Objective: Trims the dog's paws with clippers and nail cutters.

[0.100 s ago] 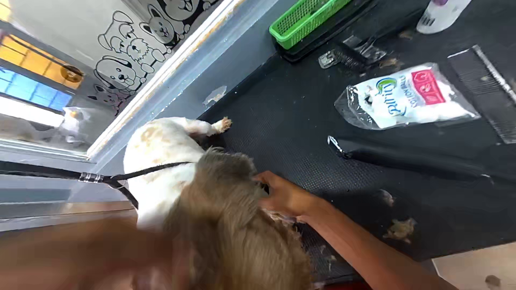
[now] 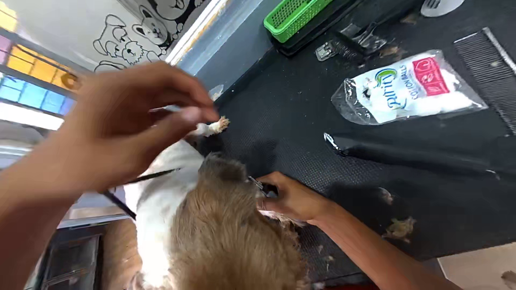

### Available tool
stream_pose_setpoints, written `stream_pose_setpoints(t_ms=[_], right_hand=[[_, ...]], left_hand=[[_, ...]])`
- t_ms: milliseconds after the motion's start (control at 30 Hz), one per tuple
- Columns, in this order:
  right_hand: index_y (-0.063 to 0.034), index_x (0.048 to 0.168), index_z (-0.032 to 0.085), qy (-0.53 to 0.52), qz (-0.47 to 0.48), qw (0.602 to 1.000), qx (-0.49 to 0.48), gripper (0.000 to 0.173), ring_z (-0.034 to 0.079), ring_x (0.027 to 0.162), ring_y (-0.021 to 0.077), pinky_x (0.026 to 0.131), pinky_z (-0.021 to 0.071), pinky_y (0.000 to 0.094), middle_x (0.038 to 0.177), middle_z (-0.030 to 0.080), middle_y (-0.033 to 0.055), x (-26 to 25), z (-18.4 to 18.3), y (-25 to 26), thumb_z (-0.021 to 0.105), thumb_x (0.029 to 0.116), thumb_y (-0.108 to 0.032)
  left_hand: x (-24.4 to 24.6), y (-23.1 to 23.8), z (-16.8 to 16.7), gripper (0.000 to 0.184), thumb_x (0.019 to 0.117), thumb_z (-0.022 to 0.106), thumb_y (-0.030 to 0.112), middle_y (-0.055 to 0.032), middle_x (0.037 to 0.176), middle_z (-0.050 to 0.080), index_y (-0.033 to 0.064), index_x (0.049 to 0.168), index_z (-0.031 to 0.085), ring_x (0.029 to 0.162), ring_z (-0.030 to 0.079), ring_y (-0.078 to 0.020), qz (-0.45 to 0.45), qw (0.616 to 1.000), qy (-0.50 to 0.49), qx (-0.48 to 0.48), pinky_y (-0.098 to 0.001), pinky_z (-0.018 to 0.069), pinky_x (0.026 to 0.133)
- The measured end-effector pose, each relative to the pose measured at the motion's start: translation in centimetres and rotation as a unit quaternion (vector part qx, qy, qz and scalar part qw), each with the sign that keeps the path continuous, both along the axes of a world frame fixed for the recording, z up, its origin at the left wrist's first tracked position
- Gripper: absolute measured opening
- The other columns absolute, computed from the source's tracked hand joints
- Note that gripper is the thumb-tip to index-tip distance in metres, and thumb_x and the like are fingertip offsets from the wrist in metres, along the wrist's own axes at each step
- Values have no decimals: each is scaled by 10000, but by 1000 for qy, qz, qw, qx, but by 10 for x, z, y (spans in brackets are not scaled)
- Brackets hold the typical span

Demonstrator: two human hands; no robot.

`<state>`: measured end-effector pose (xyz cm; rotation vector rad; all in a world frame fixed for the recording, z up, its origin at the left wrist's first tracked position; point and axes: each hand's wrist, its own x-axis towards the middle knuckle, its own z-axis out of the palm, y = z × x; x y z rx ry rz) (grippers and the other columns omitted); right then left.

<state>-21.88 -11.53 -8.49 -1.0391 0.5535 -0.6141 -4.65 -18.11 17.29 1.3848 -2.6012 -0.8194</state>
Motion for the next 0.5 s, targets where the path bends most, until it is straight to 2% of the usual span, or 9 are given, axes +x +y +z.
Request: stream_pose_setpoints(t_ms=[33, 100, 167, 200, 233, 300, 367, 433, 500], right_hand=[[-40, 1022, 696, -8, -7, 1000, 18, 126, 598, 625, 60, 593, 525, 220, 765, 645, 18, -6, -4, 2, 723, 923, -114], [-47, 1023, 680, -42, -28, 996, 78, 136, 605, 627, 64, 602, 534, 222, 762, 644, 14, -18, -3, 2, 731, 932, -134], [-40, 1095, 681, -103, -65, 987, 109, 187, 609, 655, 77, 615, 539, 230, 813, 657, 31, -34, 0, -5, 722, 921, -93], [-52, 1075, 684, -129, -90, 981, 111, 160, 563, 643, 64, 596, 493, 214, 805, 632, 18, -43, 4, -9, 696, 917, -75], [-75, 1011, 690, -150, -129, 974, 112, 109, 526, 602, 46, 552, 453, 196, 770, 615, 0, -53, 9, -14, 665, 905, -70], [-99, 933, 680, -150, -241, 954, 99, 43, 484, 524, 56, 469, 409, 190, 724, 607, 17, -73, 21, -27, 647, 922, -74], [-92, 946, 684, -109, -339, 929, 98, 72, 490, 473, 113, 413, 402, 227, 672, 589, 61, -74, 30, -33, 636, 910, -52], [-102, 1007, 680, -100, -341, 921, 161, 84, 546, 541, 132, 479, 463, 255, 720, 610, 52, -54, 29, -28, 634, 940, -80], [-74, 1016, 667, -113, -316, 899, 283, 77, 575, 603, 134, 565, 496, 273, 736, 608, 53, -19, 18, -17, 631, 949, -58]], left_hand=[[-7, -31, -19, 264, 987, 598, 195, -16, 1186, 702, 106, 1234, 614, 1033, 705, -147, -59, 994, -82, 46, -333, 625, 880], [-28, -56, -64, 401, 924, 729, 187, -28, 1212, 681, 112, 1302, 619, 1033, 688, -146, -109, 951, -208, 203, -366, 606, 872], [-55, -42, -93, 319, 881, 796, 162, -19, 1000, 710, 100, 1174, 687, 858, 667, -104, -104, 898, -264, 336, -310, 558, 778], [-69, -31, -96, 203, 888, 781, 136, -24, 911, 704, 78, 1069, 711, 796, 650, -94, -73, 878, -284, 378, -285, 533, 747], [-75, -26, -97, 123, 917, 744, 123, -43, 887, 707, 49, 1015, 731, 790, 649, -104, -62, 867, -289, 401, -288, 529, 755], [-70, -28, -99, 154, 975, 687, 196, -38, 895, 710, 57, 1017, 738, 803, 655, -102, -46, 863, -301, 404, -287, 543, 770], [-56, -36, -106, 270, 966, 719, 247, -78, 891, 682, 37, 1130, 675, 788, 655, -173, -14, 861, -336, 381, -380, 550, 738], [-31, -46, -113, 504, 935, 752, 256, -53, 916, 659, 69, 1336, 512, 792, 649, -143, -11, 843, -358, 401, -352, 562, 741], [-28, -41, -109, 532, 955, 721, 248, -105, 931, 668, 91, 1402, 480, 813, 668, -232, -21, 803, -452, 388, -438, 550, 758]])
